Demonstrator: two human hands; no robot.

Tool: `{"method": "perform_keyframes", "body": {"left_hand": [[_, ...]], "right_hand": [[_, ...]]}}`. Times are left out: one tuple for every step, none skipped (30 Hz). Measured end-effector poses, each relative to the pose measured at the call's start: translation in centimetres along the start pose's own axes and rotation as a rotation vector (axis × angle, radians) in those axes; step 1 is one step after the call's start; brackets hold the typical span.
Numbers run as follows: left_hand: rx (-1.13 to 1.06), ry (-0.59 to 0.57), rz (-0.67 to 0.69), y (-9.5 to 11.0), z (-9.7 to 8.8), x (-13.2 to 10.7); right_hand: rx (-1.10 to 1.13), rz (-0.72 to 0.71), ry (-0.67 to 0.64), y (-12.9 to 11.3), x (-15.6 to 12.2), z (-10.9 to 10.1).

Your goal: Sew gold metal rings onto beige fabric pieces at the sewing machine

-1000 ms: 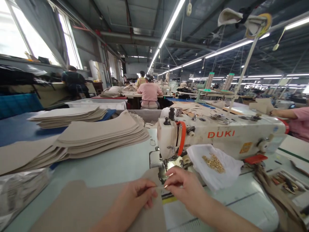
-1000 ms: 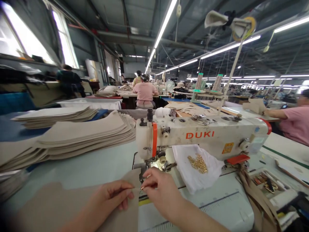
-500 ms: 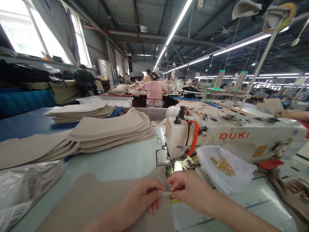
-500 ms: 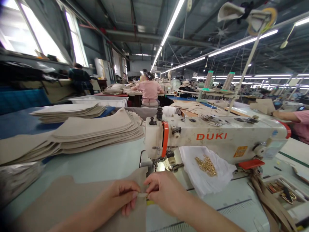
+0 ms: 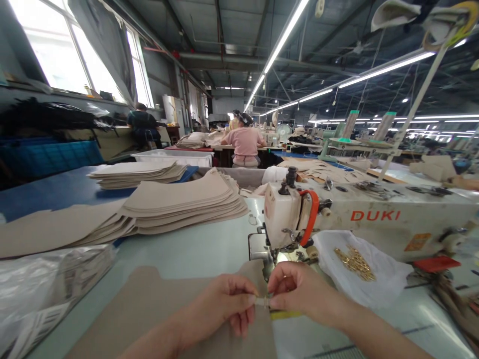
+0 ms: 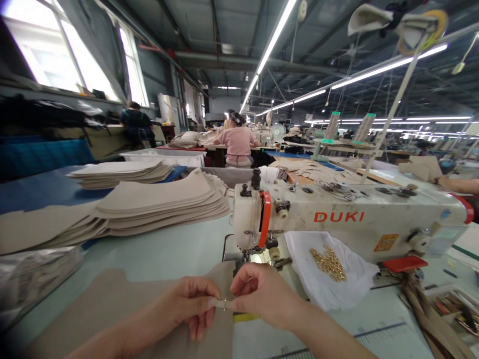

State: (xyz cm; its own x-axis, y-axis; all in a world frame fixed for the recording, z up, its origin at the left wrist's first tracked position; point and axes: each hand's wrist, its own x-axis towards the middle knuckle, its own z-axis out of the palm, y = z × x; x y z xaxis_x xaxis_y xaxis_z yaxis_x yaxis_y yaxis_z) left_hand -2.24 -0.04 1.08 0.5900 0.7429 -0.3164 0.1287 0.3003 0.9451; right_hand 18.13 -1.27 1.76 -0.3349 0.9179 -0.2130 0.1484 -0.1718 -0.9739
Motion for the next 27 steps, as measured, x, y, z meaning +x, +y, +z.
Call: {"method": "perform_keyframes", "body": {"left_hand": [[-0.013, 0.014, 0.009, 0.0, 0.0, 0.1], [-0.023, 0.023, 0.017, -0.1, 0.1, 0.2], [-0.027, 0.029, 0.026, -0.1, 0.1, 0.3], [-0.028, 0.033, 0.034, -0.1, 0.2, 0.4], [-0.027, 0.036, 0.041, -0.2, 0.2, 0.4], [-0.027, 0.040, 0.046, -0.2, 0.2, 0.5], [-0.030, 0.044, 0.051, -0.2, 0.3, 0.5], [-0.039, 0.048, 0.053, -0.1, 0.3, 0.5], [-0.058, 0.058, 0.054, -0.1, 0.3, 0.5], [-0.087, 0.071, 0.054, -0.1, 0.3, 0.4], [-0.123, 0.086, 0.055, 0.0, 0.3, 0.4], [-0.162, 0.107, 0.056, 0.0, 0.4, 0.3], [-0.198, 0.129, 0.057, 0.0, 0.4, 0.3], [-0.227, 0.143, 0.057, 0.1, 0.4, 0.2], [-0.241, 0.151, 0.055, 0.1, 0.5, 0.2], [-0.241, 0.153, 0.051, 0.2, 0.6, 0.3], [-0.233, 0.154, 0.046, 0.2, 0.7, 0.4], [-0.222, 0.158, 0.043, 0.3, 0.8, 0.5], [-0.213, 0.163, 0.041, 0.3, 0.9, 0.6], [-0.205, 0.172, 0.042, 0.3, 0.9, 0.7], [-0.197, 0.179, 0.045, 0.3, 1.0, 0.7], [-0.190, 0.180, 0.048, 0.3, 1.1, 0.8], [-0.180, 0.180, 0.051, 0.2, 1.1, 0.8], [-0.170, 0.175, 0.053, 0.1, 1.1, 0.8], [-0.163, 0.169, 0.054, 0.0, 1.2, 0.8], [-0.155, 0.168, 0.056, -0.1, 1.2, 0.8], [-0.137, 0.171, 0.058, -0.2, 1.3, 0.7]], "right_hand": [[0.016, -0.017, 0.030, 0.2, 0.0, 0.2], [0.033, -0.029, 0.047, 0.5, 0.0, 0.4], [0.052, -0.032, 0.051, 0.6, 0.1, 0.6], [0.069, -0.031, 0.046, 0.8, 0.1, 0.8], [0.080, -0.028, 0.039, 0.8, 0.2, 1.0], [0.084, -0.025, 0.033, 0.9, 0.3, 1.3], [0.089, -0.024, 0.029, 0.9, 0.4, 1.4], [0.099, -0.024, 0.024, 0.8, 0.5, 1.5], [0.111, -0.025, 0.019, 0.8, 0.6, 1.6], [0.126, -0.029, 0.015, 0.9, 0.7, 1.7], [0.142, -0.037, 0.014, 1.0, 0.8, 1.7], [0.158, -0.052, 0.019, 1.1, 0.9, 1.7], [0.172, -0.069, 0.026, 1.4, 1.1, 1.7], [0.185, -0.087, 0.031, 1.7, 1.2, 1.6], [0.195, -0.102, 0.034, 2.0, 1.4, 1.6], [0.202, -0.113, 0.033, 2.3, 1.5, 1.6], [0.207, -0.119, 0.030, 2.6, 1.7, 1.6], [0.208, -0.121, 0.022, 2.9, 1.8, 1.6], [0.207, -0.122, 0.009, 3.1, 1.8, 1.6], [0.205, -0.123, -0.003, 3.2, 1.8, 1.6], [0.202, -0.123, -0.015, 3.3, 1.8, 1.6], [0.200, -0.119, -0.025, 3.3, 1.7, 1.7], [0.199, -0.112, -0.030, 3.3, 1.5, 1.7], [0.198, -0.103, -0.031, 3.3, 1.4, 1.7], [0.196, -0.094, -0.031, 3.3, 1.2, 1.8], [0.194, -0.092, -0.036, 3.4, 1.1, 1.8], [0.191, -0.098, -0.049, 3.5, 1.0, 1.9]]}}
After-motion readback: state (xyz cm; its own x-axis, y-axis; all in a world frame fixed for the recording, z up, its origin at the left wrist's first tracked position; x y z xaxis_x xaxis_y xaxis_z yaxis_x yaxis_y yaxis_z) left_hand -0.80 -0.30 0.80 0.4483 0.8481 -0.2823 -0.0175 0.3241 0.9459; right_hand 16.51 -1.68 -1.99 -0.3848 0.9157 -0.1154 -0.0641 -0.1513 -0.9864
